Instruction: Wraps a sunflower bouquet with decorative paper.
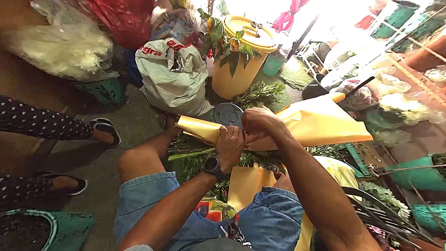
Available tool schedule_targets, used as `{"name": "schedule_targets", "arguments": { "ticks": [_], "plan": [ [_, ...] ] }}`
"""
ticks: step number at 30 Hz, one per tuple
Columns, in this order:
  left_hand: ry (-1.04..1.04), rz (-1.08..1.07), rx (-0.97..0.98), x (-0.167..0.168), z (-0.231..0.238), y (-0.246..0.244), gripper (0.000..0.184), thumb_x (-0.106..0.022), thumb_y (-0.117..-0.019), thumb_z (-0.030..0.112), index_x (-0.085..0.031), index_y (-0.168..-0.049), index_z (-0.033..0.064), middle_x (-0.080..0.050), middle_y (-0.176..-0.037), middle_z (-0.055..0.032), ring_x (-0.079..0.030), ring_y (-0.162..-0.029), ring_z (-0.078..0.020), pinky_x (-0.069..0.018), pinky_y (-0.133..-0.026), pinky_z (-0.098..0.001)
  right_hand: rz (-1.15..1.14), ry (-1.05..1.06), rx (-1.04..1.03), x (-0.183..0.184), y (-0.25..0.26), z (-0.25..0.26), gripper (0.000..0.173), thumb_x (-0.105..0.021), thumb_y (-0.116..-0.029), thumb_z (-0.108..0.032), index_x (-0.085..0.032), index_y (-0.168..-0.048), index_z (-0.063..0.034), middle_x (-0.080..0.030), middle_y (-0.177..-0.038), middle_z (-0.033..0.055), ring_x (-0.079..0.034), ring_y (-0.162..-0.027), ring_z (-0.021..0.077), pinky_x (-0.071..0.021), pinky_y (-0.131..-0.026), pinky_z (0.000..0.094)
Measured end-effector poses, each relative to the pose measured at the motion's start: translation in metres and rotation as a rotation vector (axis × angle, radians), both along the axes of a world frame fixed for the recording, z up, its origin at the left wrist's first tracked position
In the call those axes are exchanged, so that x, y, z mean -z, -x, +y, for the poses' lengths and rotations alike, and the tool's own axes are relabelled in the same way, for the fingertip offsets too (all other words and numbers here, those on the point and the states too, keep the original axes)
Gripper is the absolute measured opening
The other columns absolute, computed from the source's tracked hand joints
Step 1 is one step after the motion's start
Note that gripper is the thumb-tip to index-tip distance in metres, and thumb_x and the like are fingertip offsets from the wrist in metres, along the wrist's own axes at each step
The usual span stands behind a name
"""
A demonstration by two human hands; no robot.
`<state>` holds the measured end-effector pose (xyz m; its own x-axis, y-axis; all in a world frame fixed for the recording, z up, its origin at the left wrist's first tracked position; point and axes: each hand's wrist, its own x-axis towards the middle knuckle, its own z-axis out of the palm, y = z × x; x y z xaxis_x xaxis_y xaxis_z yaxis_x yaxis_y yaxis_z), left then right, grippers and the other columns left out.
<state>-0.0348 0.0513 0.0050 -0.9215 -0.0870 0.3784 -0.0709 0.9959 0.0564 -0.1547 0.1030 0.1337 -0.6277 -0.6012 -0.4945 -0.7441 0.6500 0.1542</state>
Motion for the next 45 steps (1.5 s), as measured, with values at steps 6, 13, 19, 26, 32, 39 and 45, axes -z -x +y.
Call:
{"name": "schedule_targets", "arguments": {
  "ticks": [6,13,19,26,32,39,45],
  "plan": [
    [-0.226,-0.241,0.033,0.005,-0.011,0.007,0.029,-0.065,-0.0903,0.035,-0.074,-0.108,0.0142,-0.069,-0.118,-0.0098,-0.061,-0.116,-0.0297,-0.0369,-0.106,-0.0566,0.233,0.231,-0.168,0.014,-0.038,-0.006,0.013,-0.071,-0.0866,-0.026,-0.073,-0.088,-0.0133,-0.073,-0.092,0.0063,-0.068,-0.098,0.0286,-0.0378,-0.108,0.0617],
    [-0.741,-0.282,0.081,0.002,-0.033,0.000,0.034,-0.063,-0.0981,0.018,-0.066,-0.125,-0.0025,-0.064,-0.125,-0.0267,-0.058,-0.119,-0.0435,-0.0403,-0.103,-0.0592,0.488,0.659,-0.334,0.041,-0.129,0.025,0.016,-0.064,-0.0943,-0.007,-0.074,-0.106,-0.0045,-0.073,-0.109,0.0125,-0.068,-0.110,0.0300,-0.0363,-0.115,0.0572],
    [-1.289,-0.323,0.116,0.000,-0.044,0.014,0.058,-0.091,-0.0713,0.018,-0.063,-0.120,0.0048,-0.073,-0.103,-0.0086,-0.071,-0.095,-0.0196,-0.0598,-0.089,-0.0453,0.135,1.374,0.415,0.093,-0.149,0.091,0.013,-0.065,-0.0904,-0.017,-0.073,-0.088,-0.0082,-0.073,-0.088,0.0015,-0.068,-0.085,0.0126,-0.0550,-0.087,0.0392],
    [-1.665,-0.392,0.358,-0.015,-0.022,-0.003,0.064,-0.082,-0.0701,-0.012,-0.057,-0.128,-0.0025,-0.072,-0.113,-0.0113,-0.070,-0.104,-0.0196,-0.0600,-0.093,-0.0375,-0.475,1.969,1.002,0.144,-0.124,0.105,0.010,-0.065,-0.0927,0.000,-0.069,-0.084,-0.0012,-0.069,-0.079,0.0029,-0.064,-0.075,0.0087,-0.0551,-0.074,0.0266],
    [-1.731,-0.272,0.321,-0.001,-0.015,0.002,0.070,-0.082,-0.0739,-0.007,-0.048,-0.135,-0.0030,-0.070,-0.116,-0.0138,-0.069,-0.107,-0.0213,-0.0591,-0.096,-0.0388,-0.579,2.063,1.046,0.163,-0.103,0.092,0.008,-0.064,-0.0966,-0.003,-0.070,-0.093,0.0011,-0.068,-0.080,0.0048,-0.065,-0.074,0.0105,-0.0569,-0.071,0.0277],
    [-1.666,-0.205,0.223,0.005,-0.034,0.014,0.078,-0.083,-0.0730,-0.004,-0.043,-0.139,-0.0023,-0.068,-0.118,-0.0142,-0.068,-0.108,-0.0203,-0.0587,-0.096,-0.0366,-0.695,1.740,0.757,0.196,-0.075,0.095,0.037,-0.049,-0.1056,-0.016,-0.054,-0.138,0.0025,-0.067,-0.121,0.0136,-0.069,-0.099,0.0170,-0.0593,-0.089,0.0349],
    [-1.526,-0.143,0.208,0.032,-0.045,0.033,0.064,-0.087,-0.0725,-0.001,-0.056,-0.128,-0.0033,-0.072,-0.112,-0.0134,-0.071,-0.104,-0.0214,-0.0605,-0.094,-0.0394,-0.717,1.817,0.889,0.192,-0.087,0.082,0.019,-0.058,-0.1029,-0.013,-0.068,-0.110,0.0004,-0.069,-0.096,0.0075,-0.067,-0.084,0.0128,-0.0590,-0.077,0.0295]
  ]
}}
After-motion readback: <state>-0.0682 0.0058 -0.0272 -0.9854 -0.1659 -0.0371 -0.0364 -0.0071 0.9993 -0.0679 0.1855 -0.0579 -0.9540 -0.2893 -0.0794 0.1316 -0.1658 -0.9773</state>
